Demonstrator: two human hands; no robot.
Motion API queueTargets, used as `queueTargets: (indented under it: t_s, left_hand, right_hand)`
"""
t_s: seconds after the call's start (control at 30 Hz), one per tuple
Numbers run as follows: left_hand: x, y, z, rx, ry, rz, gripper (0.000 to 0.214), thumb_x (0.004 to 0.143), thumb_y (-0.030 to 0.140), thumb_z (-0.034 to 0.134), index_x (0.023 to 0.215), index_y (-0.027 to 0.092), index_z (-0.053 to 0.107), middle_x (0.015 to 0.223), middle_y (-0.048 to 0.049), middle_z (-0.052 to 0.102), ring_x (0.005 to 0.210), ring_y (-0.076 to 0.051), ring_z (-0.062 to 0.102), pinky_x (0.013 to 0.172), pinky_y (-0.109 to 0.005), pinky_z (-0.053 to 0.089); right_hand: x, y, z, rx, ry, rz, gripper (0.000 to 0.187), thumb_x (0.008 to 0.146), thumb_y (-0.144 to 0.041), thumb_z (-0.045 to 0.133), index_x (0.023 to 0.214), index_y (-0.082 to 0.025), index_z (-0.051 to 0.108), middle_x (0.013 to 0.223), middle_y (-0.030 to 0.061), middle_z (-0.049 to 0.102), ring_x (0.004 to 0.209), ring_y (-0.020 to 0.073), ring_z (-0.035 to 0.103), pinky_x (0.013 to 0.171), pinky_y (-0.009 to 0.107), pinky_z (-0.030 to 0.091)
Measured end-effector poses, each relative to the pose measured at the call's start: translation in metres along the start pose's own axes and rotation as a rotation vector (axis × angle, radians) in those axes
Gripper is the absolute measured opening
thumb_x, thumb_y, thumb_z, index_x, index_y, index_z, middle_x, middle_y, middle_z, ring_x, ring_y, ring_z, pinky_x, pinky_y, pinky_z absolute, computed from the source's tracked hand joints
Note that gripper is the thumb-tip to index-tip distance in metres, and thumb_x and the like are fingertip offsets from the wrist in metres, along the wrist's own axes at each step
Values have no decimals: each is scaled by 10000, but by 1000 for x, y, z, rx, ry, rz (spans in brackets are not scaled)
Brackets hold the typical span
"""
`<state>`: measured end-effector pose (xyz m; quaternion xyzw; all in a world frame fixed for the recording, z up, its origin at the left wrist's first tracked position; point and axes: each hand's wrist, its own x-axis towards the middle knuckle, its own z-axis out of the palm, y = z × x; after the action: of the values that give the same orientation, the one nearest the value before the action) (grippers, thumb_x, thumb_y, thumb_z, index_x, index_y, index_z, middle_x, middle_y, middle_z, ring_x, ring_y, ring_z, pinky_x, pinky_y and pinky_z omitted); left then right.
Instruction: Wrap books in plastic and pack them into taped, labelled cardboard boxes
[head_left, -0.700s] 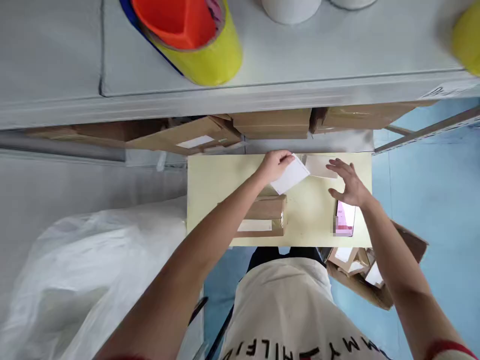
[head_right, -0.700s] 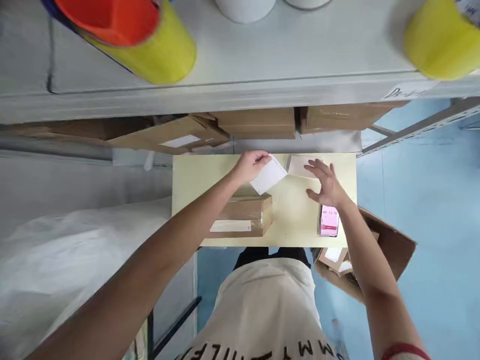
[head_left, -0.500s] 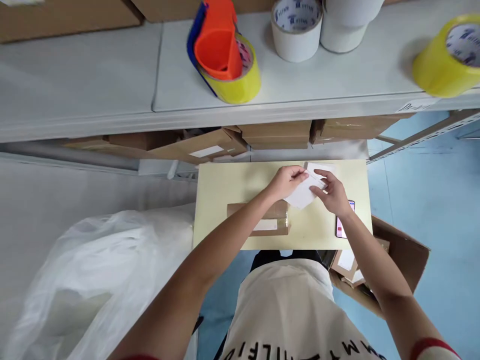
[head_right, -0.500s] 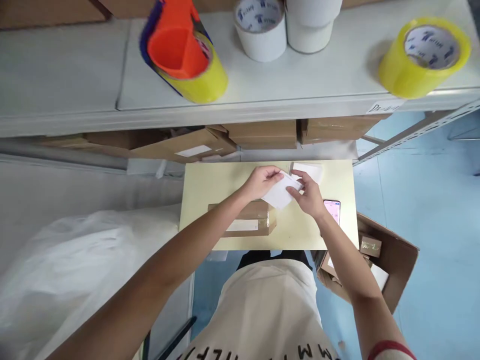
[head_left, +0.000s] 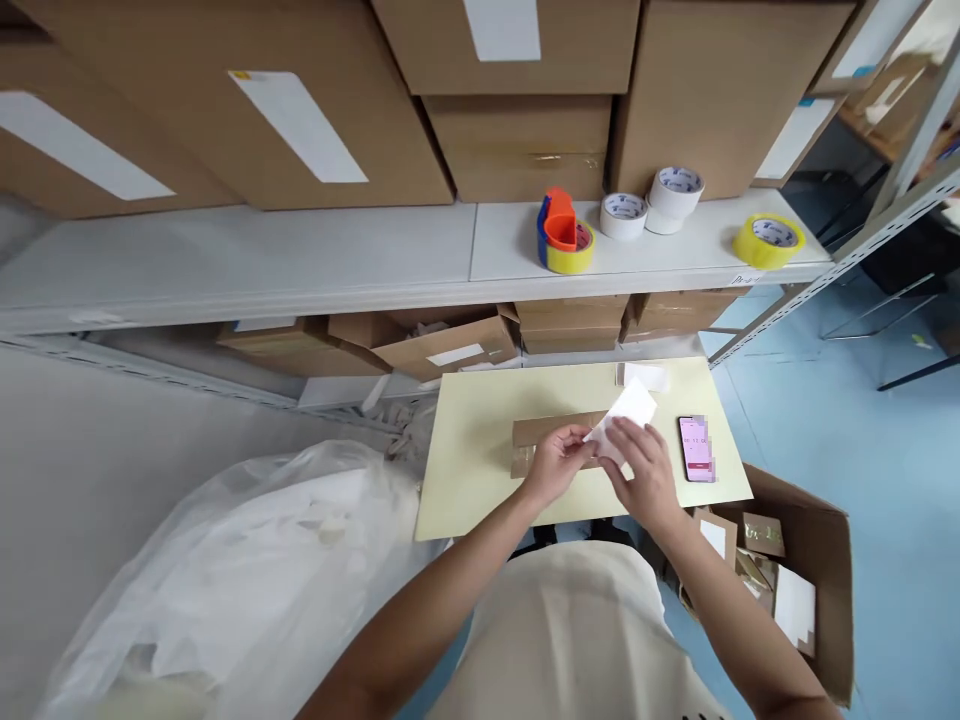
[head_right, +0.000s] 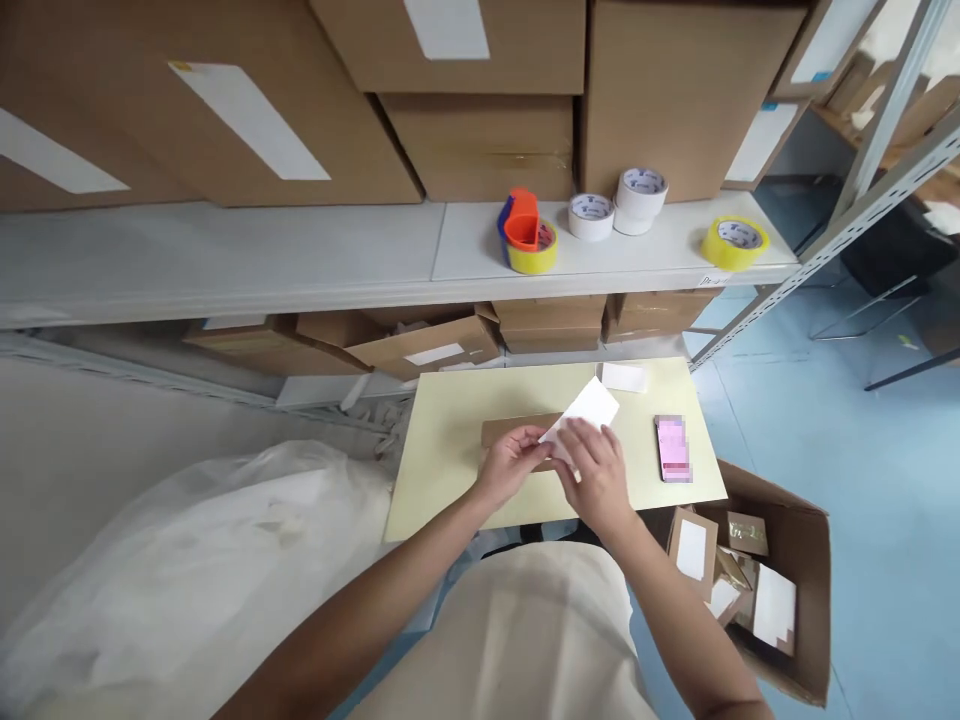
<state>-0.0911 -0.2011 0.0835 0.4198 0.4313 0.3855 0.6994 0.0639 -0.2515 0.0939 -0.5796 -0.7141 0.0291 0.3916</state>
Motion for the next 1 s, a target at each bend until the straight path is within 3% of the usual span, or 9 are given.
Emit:
queueTargets:
  t_s: [0.07,0.17,0.27,0.43,0.67,1.0]
  left_hand:
    - [-19,6,-7,-66,-24,16,416,660,482,841,870,161,680,820,-39,743,776,-171,685,778,-317,550]
    - [-45,12,-20,-208,-38,4,451,632,495,866,859,159,669,799,-29,730,772,-150,679,832,-315,533]
    - [-64,14,-32,-310,-71,-35,458,628,520,866,805,161,644,749,-10,704,729,-136,670,852,-326,527]
    - [-80,14,-40,-276,-77,2,452,624,532,864,760,160,646,733,1,683,729,-124,647,861,-314,522]
    - [-82,17,-38,-230,-34,35,470,627,560,846,746,152,645,717,-11,672,712,-132,633,825,-311,512]
    - [-68,20,-15,-41,28,157,468,694,607,770,722,176,590,699,13,605,705,-129,574,771,-292,491]
  right_hand:
    - [-7,-27,6,-38,-18,-86,245,963,-219,545,1182,-270,644,1190,77,734,1134,223,676,1047,425,423]
    - [-15,-52,12,-72,54,-106,210,972,-185,528,1127,-248,656,1110,69,768,1022,195,724,1004,393,437]
    - [-23,-66,13,-74,56,-130,189,972,-186,529,1107,-234,653,1072,68,779,979,194,738,974,386,450]
    - [-32,-81,12,-82,35,-154,198,972,-185,525,1110,-230,659,1051,64,784,964,196,745,960,386,467]
    - [-27,-78,11,-83,8,-201,199,976,-202,516,1082,-236,682,1042,70,786,944,197,750,960,394,479]
    - [-8,-45,-3,146,-105,-167,213,966,-250,531,1052,-236,725,1059,94,781,976,243,748,894,449,573]
